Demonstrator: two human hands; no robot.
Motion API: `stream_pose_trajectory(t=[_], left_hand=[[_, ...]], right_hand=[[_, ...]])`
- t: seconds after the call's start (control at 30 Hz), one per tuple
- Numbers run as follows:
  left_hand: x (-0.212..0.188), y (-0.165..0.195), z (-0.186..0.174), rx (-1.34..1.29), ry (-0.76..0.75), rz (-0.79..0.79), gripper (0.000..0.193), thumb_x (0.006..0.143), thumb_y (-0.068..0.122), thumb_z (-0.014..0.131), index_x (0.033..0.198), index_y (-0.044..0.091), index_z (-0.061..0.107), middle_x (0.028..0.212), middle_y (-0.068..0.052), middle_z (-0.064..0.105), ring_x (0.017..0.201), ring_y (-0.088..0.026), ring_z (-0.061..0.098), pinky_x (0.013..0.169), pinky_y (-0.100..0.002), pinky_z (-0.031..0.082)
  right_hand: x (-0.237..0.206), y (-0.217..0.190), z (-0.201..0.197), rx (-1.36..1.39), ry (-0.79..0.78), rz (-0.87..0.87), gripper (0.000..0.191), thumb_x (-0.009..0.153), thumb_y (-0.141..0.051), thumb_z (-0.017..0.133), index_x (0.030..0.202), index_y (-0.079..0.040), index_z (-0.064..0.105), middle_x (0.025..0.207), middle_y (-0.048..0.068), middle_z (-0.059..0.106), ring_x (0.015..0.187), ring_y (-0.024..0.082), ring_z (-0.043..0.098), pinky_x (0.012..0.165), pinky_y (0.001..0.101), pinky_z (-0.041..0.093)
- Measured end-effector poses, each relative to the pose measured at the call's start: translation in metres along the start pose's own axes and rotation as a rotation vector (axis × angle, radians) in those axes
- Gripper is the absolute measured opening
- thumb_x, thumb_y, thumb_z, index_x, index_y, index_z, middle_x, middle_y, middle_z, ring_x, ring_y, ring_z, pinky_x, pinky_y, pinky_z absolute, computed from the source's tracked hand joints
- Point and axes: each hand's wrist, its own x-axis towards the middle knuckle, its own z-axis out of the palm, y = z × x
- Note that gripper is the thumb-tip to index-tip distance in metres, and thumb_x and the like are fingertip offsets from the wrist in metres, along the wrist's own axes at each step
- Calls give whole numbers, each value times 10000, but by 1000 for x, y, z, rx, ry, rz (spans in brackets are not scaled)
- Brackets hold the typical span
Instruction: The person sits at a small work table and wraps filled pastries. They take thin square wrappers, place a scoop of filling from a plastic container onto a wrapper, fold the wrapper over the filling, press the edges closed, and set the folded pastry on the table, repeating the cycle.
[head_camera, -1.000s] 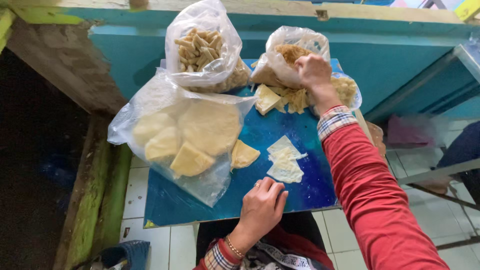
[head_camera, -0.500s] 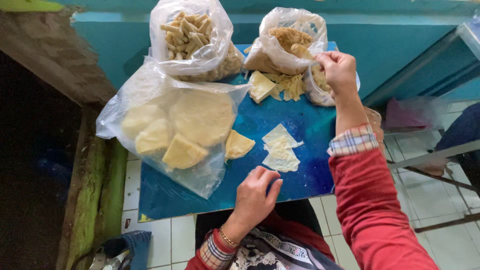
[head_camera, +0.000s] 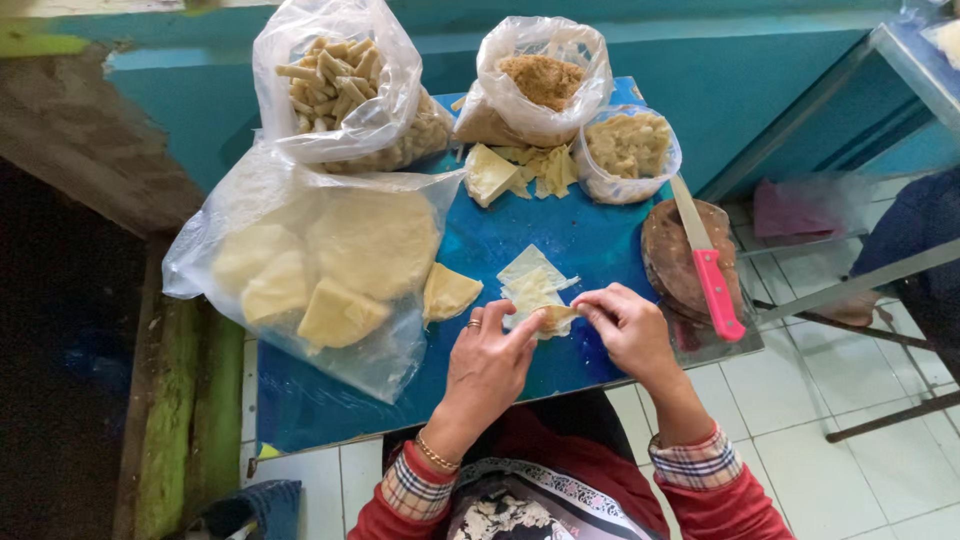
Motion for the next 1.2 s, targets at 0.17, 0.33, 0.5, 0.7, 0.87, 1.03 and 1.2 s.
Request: stream_pose_trajectory(t=[0.17,0.33,0.5,0.7,0.87,1.03,1.2], left_hand=[[-2,-2,12,134,-46,50,398,834,140,714,1232,168,706,1140,-127,575,994,-308,586,756,-422,478],[-7,-5,13,120,-24,36,363,863,143,719,1225,167,708,1135,-109,581,999,-290,587,778,-413,476],[-8,-6,11,52,-12,-38,325,875,151,734,1198,170,708,1158,-93,594,1028,-278,595,807,-402,482],[-6,1,8,59,-70,-9,407,826,227,761,1216,140,685,1289,-148,561,1145,-312,548,921,-457,417],[-2,3,4,63,-107,32,462,814,230,753,1265,154,688,1330,-161,537,1186,-320,520,952,-493,376],[-7,2,1,32,-54,-51,457,847,241,753,1266,85,655,1351,-169,528,1202,-329,519,986,-494,383],[-8,-1,0,13,-19,-46,368,846,209,747,1190,99,675,1321,-176,557,1186,-330,539,969,-483,394]], right_hand=[[-3,-6,2,-165,82,-185,103,910,-142,719,989,-126,784,850,52,680,773,249,673,671,356,532],[4,-2,-1,-174,78,-132,92,923,-156,725,983,-122,787,864,59,688,769,247,681,669,355,536],[12,6,-9,42,17,0,103,944,-131,703,984,-77,781,860,49,712,749,159,683,674,291,524],[55,1,-30,295,67,182,139,983,-140,678,1012,-31,760,843,-43,697,761,29,583,672,208,463],[115,-9,-38,317,169,107,140,1008,-130,681,1022,-22,769,823,-41,645,743,21,538,650,195,418],[198,15,-36,167,308,-38,149,1032,-138,682,1015,-20,771,805,-1,670,718,60,562,635,233,437],[281,60,-1,-758,451,-309,114,967,-134,710,946,-93,814,979,118,705,863,307,679,676,433,553]])
